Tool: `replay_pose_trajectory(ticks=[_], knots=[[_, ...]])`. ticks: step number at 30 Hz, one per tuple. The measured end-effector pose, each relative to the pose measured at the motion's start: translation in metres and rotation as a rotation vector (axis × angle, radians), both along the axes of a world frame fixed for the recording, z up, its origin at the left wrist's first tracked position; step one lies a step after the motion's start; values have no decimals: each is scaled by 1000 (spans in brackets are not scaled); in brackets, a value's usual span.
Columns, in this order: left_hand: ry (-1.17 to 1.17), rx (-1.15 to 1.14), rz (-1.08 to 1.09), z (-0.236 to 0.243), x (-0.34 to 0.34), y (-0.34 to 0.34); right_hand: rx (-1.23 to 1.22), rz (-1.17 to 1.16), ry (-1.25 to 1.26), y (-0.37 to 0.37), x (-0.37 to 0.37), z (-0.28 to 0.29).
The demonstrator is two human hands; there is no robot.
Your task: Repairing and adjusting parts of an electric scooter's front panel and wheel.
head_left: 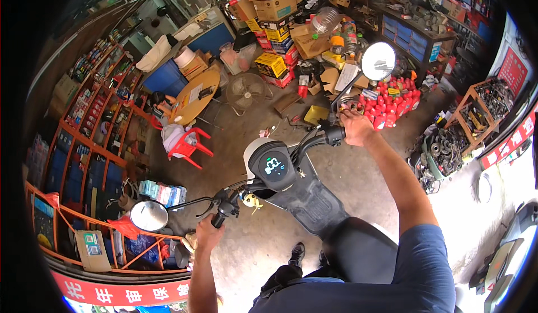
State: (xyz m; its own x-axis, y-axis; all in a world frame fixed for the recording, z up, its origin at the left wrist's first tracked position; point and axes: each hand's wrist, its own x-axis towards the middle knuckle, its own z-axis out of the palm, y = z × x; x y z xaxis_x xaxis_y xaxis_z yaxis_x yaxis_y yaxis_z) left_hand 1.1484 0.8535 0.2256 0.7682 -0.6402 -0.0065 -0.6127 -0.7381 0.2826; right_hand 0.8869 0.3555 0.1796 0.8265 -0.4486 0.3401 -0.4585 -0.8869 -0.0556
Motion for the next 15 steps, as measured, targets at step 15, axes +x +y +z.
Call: replay_pose_trajectory(ticks=[15], knots=[[-93, -5, 46, 1, 0, -1, 41, -55, 85, -2, 6, -1]])
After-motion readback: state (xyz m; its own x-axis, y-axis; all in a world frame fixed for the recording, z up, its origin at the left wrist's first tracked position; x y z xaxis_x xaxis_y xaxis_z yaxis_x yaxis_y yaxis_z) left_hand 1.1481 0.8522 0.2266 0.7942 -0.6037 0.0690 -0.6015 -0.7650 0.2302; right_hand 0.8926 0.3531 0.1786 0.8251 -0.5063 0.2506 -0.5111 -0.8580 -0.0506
